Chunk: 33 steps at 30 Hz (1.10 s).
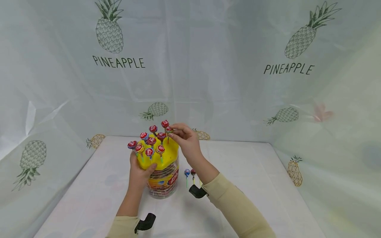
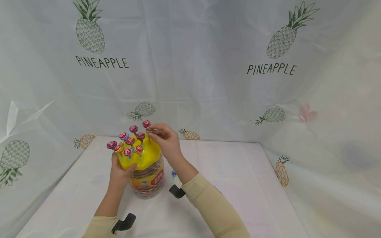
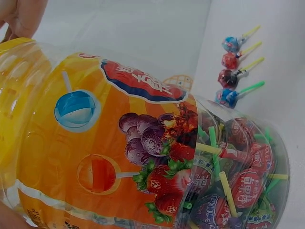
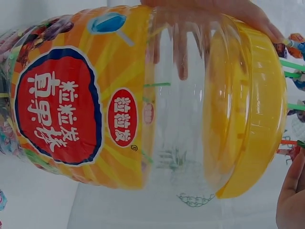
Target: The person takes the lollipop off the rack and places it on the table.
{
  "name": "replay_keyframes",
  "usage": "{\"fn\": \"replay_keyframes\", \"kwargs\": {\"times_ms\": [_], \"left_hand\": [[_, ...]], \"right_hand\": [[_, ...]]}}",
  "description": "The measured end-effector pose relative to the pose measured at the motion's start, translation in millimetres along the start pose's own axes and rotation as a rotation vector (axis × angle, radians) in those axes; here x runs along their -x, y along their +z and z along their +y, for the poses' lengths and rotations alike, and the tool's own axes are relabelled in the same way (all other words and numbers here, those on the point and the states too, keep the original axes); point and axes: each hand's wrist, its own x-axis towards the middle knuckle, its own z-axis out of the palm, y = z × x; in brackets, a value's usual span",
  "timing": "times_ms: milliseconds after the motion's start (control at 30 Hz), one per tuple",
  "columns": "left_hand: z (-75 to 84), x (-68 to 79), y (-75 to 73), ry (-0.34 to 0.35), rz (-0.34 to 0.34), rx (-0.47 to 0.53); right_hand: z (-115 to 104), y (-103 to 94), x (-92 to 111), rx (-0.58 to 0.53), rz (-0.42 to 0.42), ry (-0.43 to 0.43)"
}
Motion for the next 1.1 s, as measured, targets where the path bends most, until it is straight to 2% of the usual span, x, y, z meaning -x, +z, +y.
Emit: {"fn": "replay_keyframes", "kwargs": {"times_ms": [233,400,600,700,800,933,1100], "left_hand": [[0.5,0.1,0.0,0.009,-0.003,0.006],[-1.4,0.3,1.7,0.002,-0.009,0.000],[-1.8,-0.1,1.4,0.006,0.013,-0.043],[-2.2,-0.7,1.4,0.005,0.014,-0.032],[-3.1,-0.8,1.2,0.004,0.014,-0.017],[-3.1,-0.2,1.4,0.004,0.015,-0.006],[-2.6,-0.1,2.2,0.023,0.008,0.009]], "right_hand": [[-5,-0.2,-2,0.007,0.023,-0.012],[-10,-13.6,-1,-0.017,0.076,-0.022],[0,-41.7,15,0.005,0.100,0.079],[9,-55.6,25,0.022,0.116,0.119],[18,-69.4,35,0.058,0.147,0.199],[30,-86.8,48,0.058,0.177,0.289],[46,-104.3,64,0.021,0.205,0.345]]}}
